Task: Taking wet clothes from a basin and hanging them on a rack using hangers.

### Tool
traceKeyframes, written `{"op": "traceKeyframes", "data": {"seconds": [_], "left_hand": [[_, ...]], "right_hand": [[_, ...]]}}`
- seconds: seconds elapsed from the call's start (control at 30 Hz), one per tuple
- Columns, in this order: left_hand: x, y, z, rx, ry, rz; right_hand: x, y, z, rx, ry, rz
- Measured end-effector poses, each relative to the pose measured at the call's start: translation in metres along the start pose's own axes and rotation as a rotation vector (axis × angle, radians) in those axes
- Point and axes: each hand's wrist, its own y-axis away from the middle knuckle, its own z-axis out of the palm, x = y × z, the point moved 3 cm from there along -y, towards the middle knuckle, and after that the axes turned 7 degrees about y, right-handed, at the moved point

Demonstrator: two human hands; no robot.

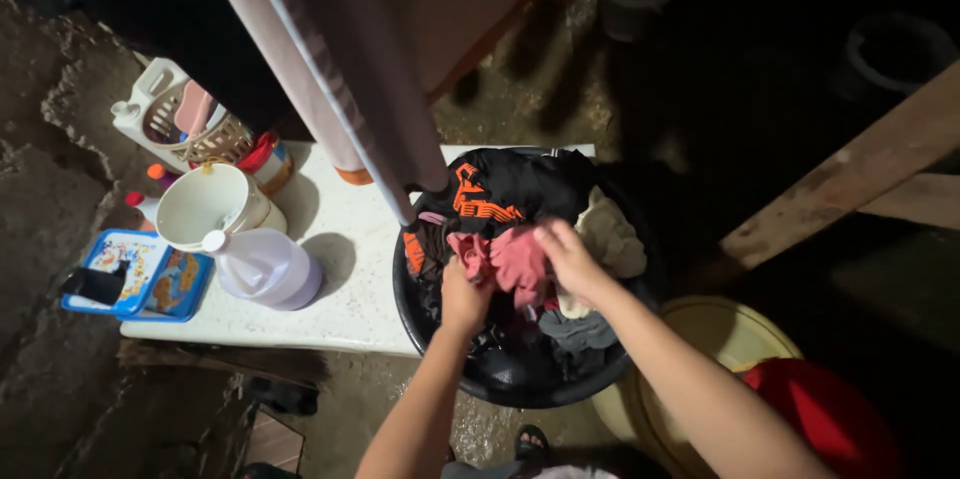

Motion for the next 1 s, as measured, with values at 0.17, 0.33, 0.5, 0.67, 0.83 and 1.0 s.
{"op": "traceKeyframes", "data": {"seconds": [0.17,0.33,0.5,0.67,0.83,1.0], "left_hand": [[-0.014,-0.015,-0.04,-0.107,0.588,0.099],[-0.042,-0.022,-0.081,-0.163,1.222,0.008],[-0.131,-0.013,-0.053,-0.369,0.545,-0.322],[0.002,0.029,-0.06,-0.408,0.09,-0.123],[0.114,0.036,-0.048,-0.096,0.421,0.471],[0.056,0.007,-0.064,-0.481,0.606,0.071]], "right_hand": [[-0.032,-0.014,-0.077,0.287,-0.23,0.187],[-0.146,0.016,-0.122,-0.116,-0.203,0.098],[-0.214,0.04,-0.123,-0.079,0.264,-0.138],[-0.208,0.037,-0.089,-0.05,0.446,-0.241],[-0.221,0.042,-0.06,-0.222,0.425,-0.381],[-0.283,0.065,-0.079,-0.083,0.811,0.183]]}}
